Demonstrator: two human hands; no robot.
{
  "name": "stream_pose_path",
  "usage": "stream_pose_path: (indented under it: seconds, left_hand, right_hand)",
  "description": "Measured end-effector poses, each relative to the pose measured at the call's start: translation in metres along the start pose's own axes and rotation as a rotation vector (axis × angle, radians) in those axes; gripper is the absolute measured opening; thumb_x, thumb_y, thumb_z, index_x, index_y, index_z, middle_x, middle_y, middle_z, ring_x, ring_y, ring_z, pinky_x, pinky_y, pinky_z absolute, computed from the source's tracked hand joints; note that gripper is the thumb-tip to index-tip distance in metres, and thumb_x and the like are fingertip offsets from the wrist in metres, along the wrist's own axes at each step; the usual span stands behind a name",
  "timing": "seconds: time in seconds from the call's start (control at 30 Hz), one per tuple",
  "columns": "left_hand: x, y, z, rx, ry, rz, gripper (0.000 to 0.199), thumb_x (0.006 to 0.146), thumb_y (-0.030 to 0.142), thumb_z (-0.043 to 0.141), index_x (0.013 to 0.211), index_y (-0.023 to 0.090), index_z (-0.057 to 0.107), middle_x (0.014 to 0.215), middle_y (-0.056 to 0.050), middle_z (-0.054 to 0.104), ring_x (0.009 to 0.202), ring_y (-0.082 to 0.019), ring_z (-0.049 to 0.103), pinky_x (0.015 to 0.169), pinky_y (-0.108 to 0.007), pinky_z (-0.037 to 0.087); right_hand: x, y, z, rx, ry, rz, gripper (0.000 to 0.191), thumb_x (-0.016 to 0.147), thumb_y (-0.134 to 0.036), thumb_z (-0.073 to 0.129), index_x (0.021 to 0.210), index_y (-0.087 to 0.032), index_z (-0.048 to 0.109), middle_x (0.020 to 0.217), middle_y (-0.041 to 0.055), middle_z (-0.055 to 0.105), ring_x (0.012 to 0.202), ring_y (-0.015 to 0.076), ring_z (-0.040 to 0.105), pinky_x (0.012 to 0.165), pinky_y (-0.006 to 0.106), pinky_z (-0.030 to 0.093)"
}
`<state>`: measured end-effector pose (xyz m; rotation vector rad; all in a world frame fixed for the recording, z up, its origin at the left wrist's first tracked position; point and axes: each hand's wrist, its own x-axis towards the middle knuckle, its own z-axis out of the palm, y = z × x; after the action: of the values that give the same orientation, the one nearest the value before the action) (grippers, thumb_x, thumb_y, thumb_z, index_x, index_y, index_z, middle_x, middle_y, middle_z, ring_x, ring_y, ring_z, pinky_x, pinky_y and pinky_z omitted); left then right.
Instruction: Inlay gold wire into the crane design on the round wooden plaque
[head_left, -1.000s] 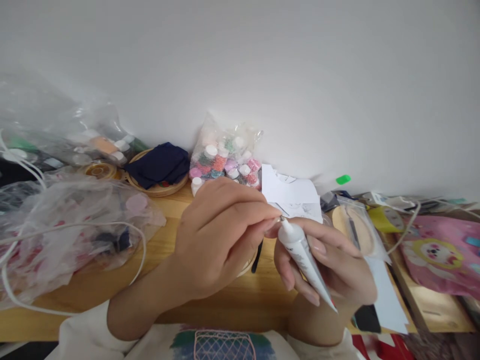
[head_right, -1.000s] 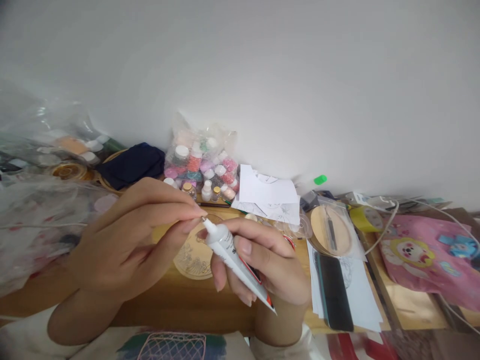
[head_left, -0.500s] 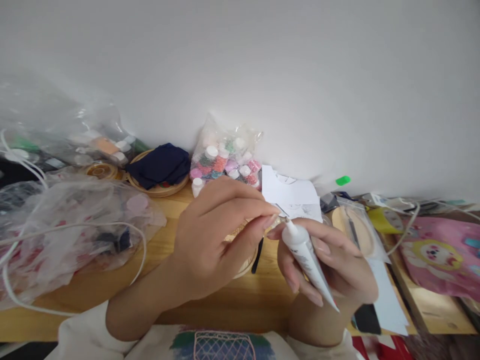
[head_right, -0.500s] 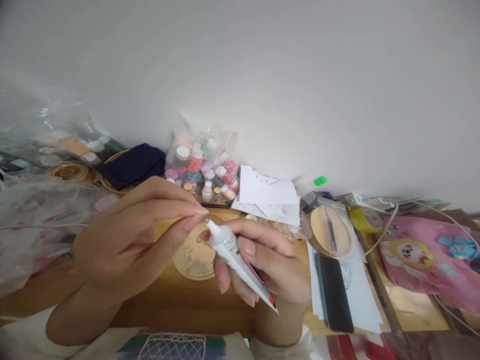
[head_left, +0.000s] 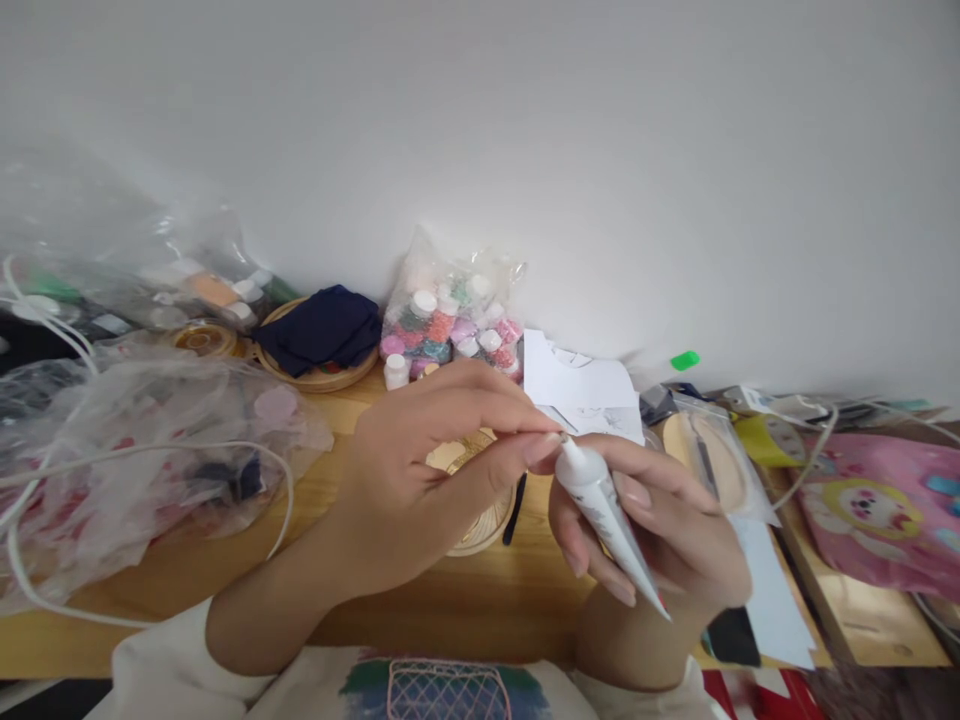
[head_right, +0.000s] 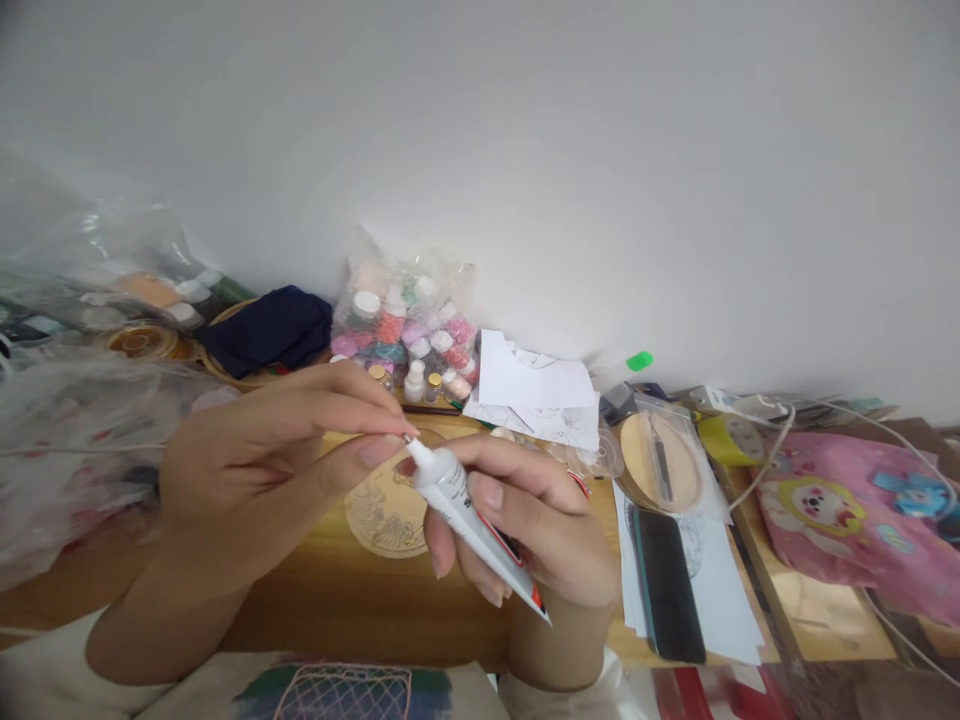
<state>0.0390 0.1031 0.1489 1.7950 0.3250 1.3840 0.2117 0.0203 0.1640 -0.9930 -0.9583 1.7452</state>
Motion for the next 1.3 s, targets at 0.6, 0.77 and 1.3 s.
stream_pose_path:
  seconds: [0.6, 0.77, 1.3]
  left_hand:
    - [-0.005, 0.004, 0.005, 0.213, 0.104, -0.027, 0.013, 0.085, 0.009, 0.062, 0.080, 0.021, 0.066, 0.075, 0.001, 0.068, 0.072, -0.012, 0.064, 0.067, -0.027, 0.053]
    - [-0.006, -0.001, 0.005, 0.234, 0.132, 0.020, 0.013, 0.085, 0.007, 0.061, 0.083, 0.019, 0.068, 0.078, 0.000, 0.069, 0.077, -0.013, 0.064, 0.072, -0.027, 0.052]
    - [-0.003, -0.006, -0.005, -0.266, -0.022, -0.408, 0.007, 0.086, 0.018, 0.069, 0.082, 0.024, 0.071, 0.079, 0.002, 0.069, 0.076, -0.011, 0.064, 0.066, -0.021, 0.052]
  right_hand:
    - [0.000, 0.008, -0.001, -0.003, 0.062, -0.050, 0.033, 0.088, -0.043, 0.061, 0.106, -0.016, 0.063, 0.067, 0.0025, 0.066, 0.036, 0.0035, 0.042, 0.034, 0.016, 0.026]
    - [0.000, 0.003, 0.001, 0.051, 0.041, -0.051, 0.029, 0.086, -0.041, 0.066, 0.102, -0.017, 0.066, 0.064, 0.0020, 0.066, 0.035, 0.0037, 0.042, 0.033, 0.016, 0.027]
    - [-0.004, 0.007, -0.005, 0.016, 0.117, -0.242, 0.031, 0.090, -0.041, 0.060, 0.111, -0.019, 0.068, 0.067, 0.0019, 0.065, 0.038, 0.0040, 0.044, 0.035, 0.016, 0.028]
